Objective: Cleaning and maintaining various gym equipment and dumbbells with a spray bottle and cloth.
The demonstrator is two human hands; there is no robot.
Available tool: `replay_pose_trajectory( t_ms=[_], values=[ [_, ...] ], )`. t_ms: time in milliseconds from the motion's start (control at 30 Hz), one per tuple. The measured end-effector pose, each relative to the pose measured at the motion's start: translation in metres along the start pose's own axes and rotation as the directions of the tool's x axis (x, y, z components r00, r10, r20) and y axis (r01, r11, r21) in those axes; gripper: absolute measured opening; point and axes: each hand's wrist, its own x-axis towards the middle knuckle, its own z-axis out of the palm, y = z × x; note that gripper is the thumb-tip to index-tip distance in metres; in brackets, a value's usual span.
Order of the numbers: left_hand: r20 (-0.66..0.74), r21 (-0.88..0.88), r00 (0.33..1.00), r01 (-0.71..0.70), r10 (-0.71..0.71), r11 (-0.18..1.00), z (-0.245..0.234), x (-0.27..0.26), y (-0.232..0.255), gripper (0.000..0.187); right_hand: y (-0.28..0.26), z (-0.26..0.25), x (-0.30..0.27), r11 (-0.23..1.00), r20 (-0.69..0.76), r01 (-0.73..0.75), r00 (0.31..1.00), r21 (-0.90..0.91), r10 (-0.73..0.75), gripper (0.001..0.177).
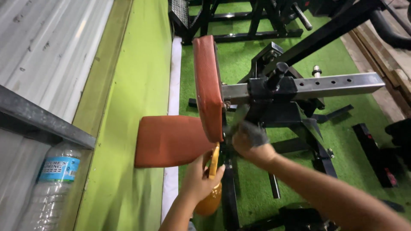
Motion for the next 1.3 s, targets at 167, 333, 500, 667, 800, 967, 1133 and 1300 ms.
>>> replay_pose_trajectory(
  t_ms=[167, 333, 500, 667, 800, 967, 1133, 1300],
  values=[
    [-0.023, 0.031, 1.000, 0.017, -0.016, 0.999, 0.009, 0.005, -0.021, 0.053, 0.035, -0.060, 0.011, 0.990, -0.290, -0.003, 0.956, -0.144, -0.039, 0.047],
    [-0.043, 0.084, 0.994, 0.100, -0.097, 0.991, 0.005, 0.006, -0.029, 0.053, -0.012, 0.106, 0.039, 0.956, 0.065, -0.293, 0.954, -0.010, 0.293, 0.053],
    [-0.050, 0.088, 0.971, 0.238, -0.234, 0.967, -0.009, 0.004, -0.022, 0.055, -0.079, 0.247, 0.060, 0.837, -0.023, -0.328, 0.935, -0.438, 0.354, 0.055],
    [-0.033, 0.138, 0.964, 0.265, -0.263, 0.954, -0.013, 0.011, -0.044, 0.053, -0.107, 0.292, 0.056, 0.785, 0.070, -0.558, 0.824, 0.270, 0.562, 0.059],
    [-0.009, 0.136, 0.974, 0.226, -0.227, 0.965, -0.003, 0.019, -0.053, 0.052, -0.096, 0.226, 0.036, 0.886, 0.025, -0.406, 0.911, 0.222, 0.411, 0.054],
    [0.050, 0.114, 0.973, 0.218, -0.225, 0.969, 0.017, 0.029, -0.054, 0.050, -0.090, 0.249, -0.017, 0.983, 0.097, 0.024, 0.994, 0.181, -0.042, 0.049],
    [0.112, 0.071, 0.962, 0.243, -0.250, 0.967, 0.034, 0.037, -0.052, 0.047, -0.058, 0.211, -0.078, 0.314, 0.256, -0.438, 0.838, 0.842, 0.482, 0.043],
    [0.107, 0.103, 0.969, 0.214, -0.225, 0.971, 0.055, 0.044, -0.072, 0.052, -0.010, 0.188, -0.087, -0.866, 0.855, 0.495, 0.414, 0.076, 0.312, 0.046]
  ],
)
